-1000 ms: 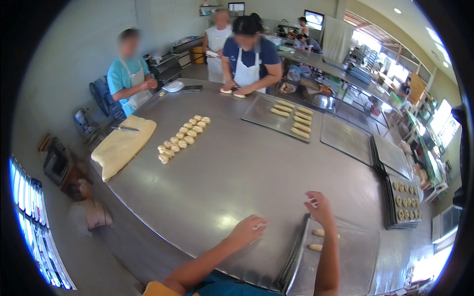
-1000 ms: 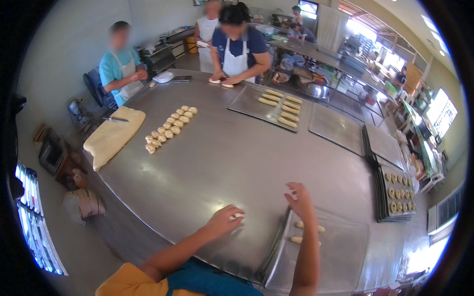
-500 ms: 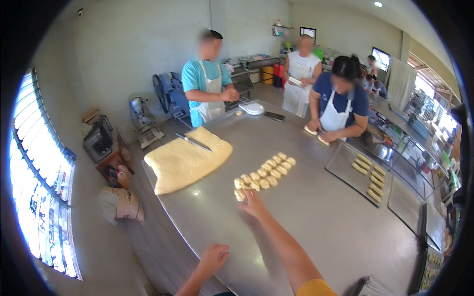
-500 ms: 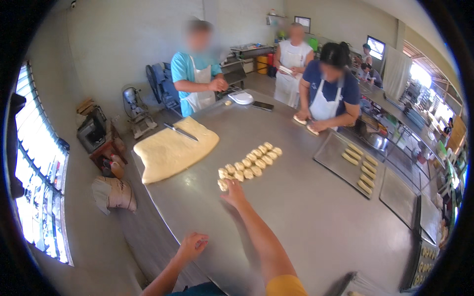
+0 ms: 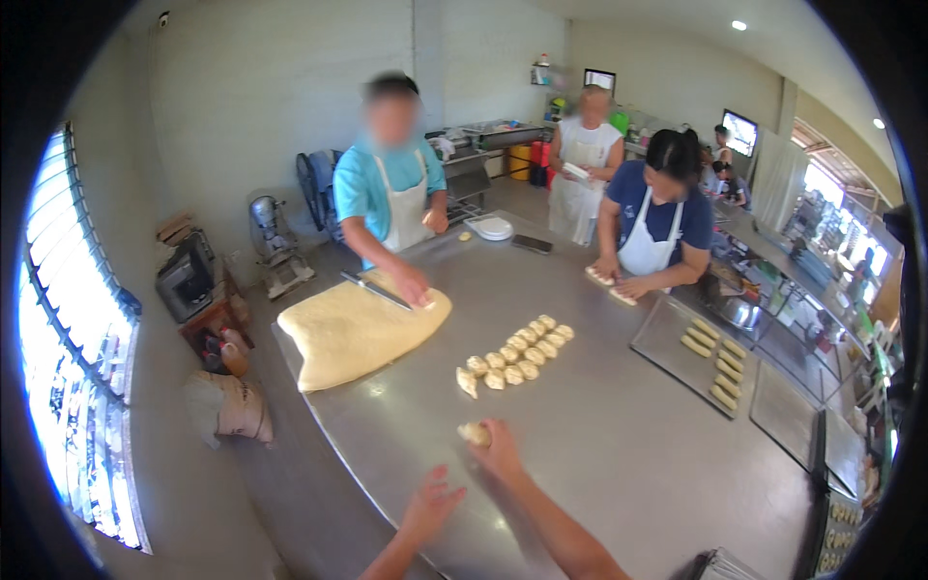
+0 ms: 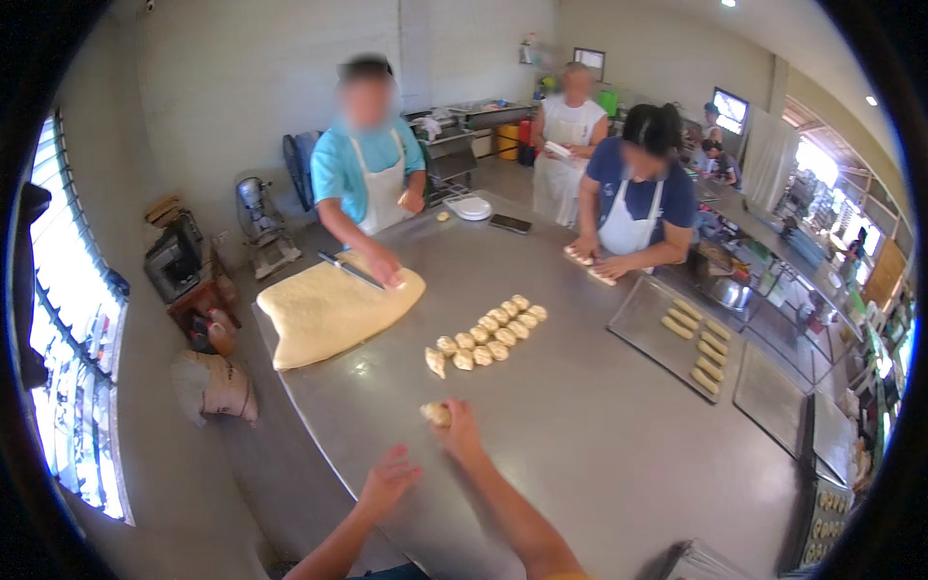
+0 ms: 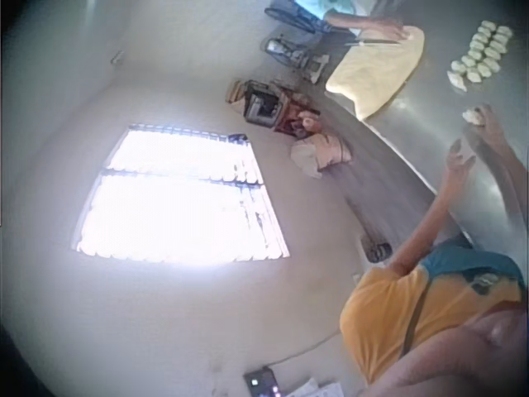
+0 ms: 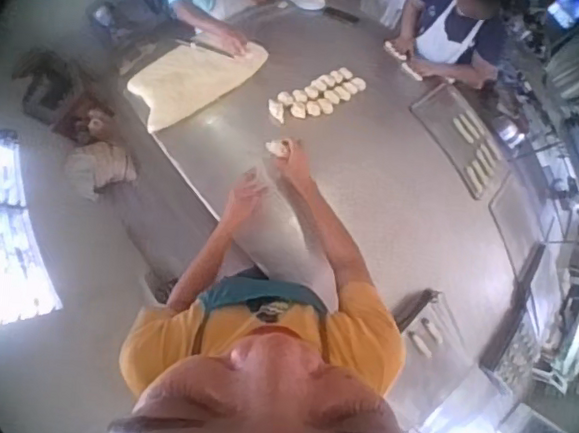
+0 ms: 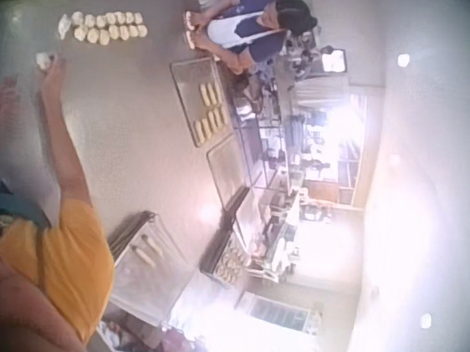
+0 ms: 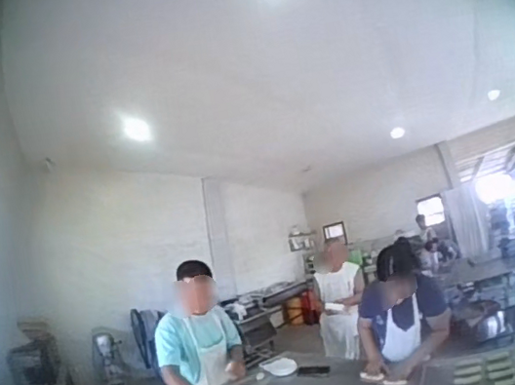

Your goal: The person shapes dough into spiral pastries by rolling and coiling small pieces, then places them on metal baking trays. The person also rolls dough into cylindrical shapes and arranges them on trays. Other workers are visible performing similar tasks at the same table.

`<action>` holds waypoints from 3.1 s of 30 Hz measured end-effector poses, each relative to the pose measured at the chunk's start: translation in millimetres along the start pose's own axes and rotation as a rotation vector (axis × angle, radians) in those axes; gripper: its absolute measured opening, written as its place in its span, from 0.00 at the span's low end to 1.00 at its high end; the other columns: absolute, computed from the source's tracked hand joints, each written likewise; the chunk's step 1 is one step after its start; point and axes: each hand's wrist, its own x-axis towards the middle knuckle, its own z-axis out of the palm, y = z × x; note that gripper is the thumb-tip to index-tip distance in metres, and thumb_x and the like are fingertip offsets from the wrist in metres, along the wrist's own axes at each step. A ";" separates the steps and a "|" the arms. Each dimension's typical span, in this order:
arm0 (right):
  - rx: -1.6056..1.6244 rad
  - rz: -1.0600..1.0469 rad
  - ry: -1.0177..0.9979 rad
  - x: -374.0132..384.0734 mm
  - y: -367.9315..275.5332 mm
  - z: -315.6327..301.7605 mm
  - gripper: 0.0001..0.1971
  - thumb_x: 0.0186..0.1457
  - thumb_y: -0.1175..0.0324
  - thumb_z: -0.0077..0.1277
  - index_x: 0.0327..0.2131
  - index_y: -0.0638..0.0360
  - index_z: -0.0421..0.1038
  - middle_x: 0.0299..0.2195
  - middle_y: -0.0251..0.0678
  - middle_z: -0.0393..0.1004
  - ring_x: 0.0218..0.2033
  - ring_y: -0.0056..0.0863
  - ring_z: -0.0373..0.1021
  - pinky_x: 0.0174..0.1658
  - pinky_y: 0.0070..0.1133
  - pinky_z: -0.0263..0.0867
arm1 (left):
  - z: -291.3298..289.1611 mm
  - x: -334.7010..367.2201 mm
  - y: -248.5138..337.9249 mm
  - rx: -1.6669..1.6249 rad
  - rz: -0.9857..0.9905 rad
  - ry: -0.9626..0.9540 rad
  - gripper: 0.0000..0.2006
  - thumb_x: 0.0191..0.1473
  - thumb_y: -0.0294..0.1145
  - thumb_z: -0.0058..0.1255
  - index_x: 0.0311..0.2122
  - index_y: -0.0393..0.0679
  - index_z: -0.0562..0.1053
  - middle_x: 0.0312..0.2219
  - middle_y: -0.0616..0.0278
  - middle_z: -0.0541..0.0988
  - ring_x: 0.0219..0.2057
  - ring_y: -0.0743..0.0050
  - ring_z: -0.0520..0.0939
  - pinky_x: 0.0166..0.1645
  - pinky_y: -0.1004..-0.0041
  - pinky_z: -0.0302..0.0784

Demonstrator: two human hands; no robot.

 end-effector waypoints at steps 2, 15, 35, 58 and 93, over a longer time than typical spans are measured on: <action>0.060 -0.187 -0.082 -53.3 -24.4 -35.3 0.29 0.46 0.64 0.63 0.52 0.57 0.64 0.43 0.45 0.71 0.46 0.39 0.69 0.46 0.30 0.68 | 25.6 6.4 13.8 -0.316 -0.129 0.002 0.22 0.60 0.32 0.53 0.59 0.47 0.65 0.46 0.57 0.75 0.47 0.65 0.79 0.46 0.66 0.79; 0.741 0.437 0.436 -271.8 -16.0 -157.8 0.15 0.65 0.65 0.46 0.52 0.61 0.66 0.38 0.33 0.73 0.41 0.20 0.69 0.44 0.21 0.68 | 179.6 -89.6 51.3 -0.127 0.060 -0.622 0.21 0.62 0.37 0.51 0.57 0.45 0.66 0.38 0.61 0.77 0.39 0.75 0.79 0.40 0.73 0.79; -0.686 0.667 0.008 -283.8 83.4 -178.4 0.23 0.60 0.53 0.46 0.56 0.48 0.65 0.52 0.45 0.68 0.53 0.51 0.63 0.53 0.45 0.58 | 169.1 -46.5 -54.3 0.878 0.594 -0.527 0.39 0.60 0.55 0.42 0.67 0.40 0.48 0.64 0.42 0.54 0.66 0.40 0.53 0.67 0.48 0.47; -0.658 0.548 0.082 -212.0 120.4 -194.8 0.29 0.63 0.49 0.38 0.66 0.42 0.52 0.65 0.42 0.50 0.62 0.49 0.50 0.64 0.45 0.41 | 257.0 26.7 -35.6 0.866 0.492 -0.341 0.23 0.63 0.47 0.40 0.60 0.51 0.62 0.58 0.52 0.58 0.60 0.47 0.58 0.62 0.47 0.50; -0.644 0.440 0.231 -247.5 109.5 -183.8 0.35 0.63 0.42 0.35 0.68 0.45 0.46 0.68 0.45 0.44 0.69 0.53 0.36 0.68 0.47 0.28 | 215.0 -19.5 -23.2 1.199 0.271 -0.500 0.33 0.64 0.56 0.31 0.70 0.56 0.47 0.69 0.48 0.39 0.70 0.42 0.37 0.67 0.37 0.29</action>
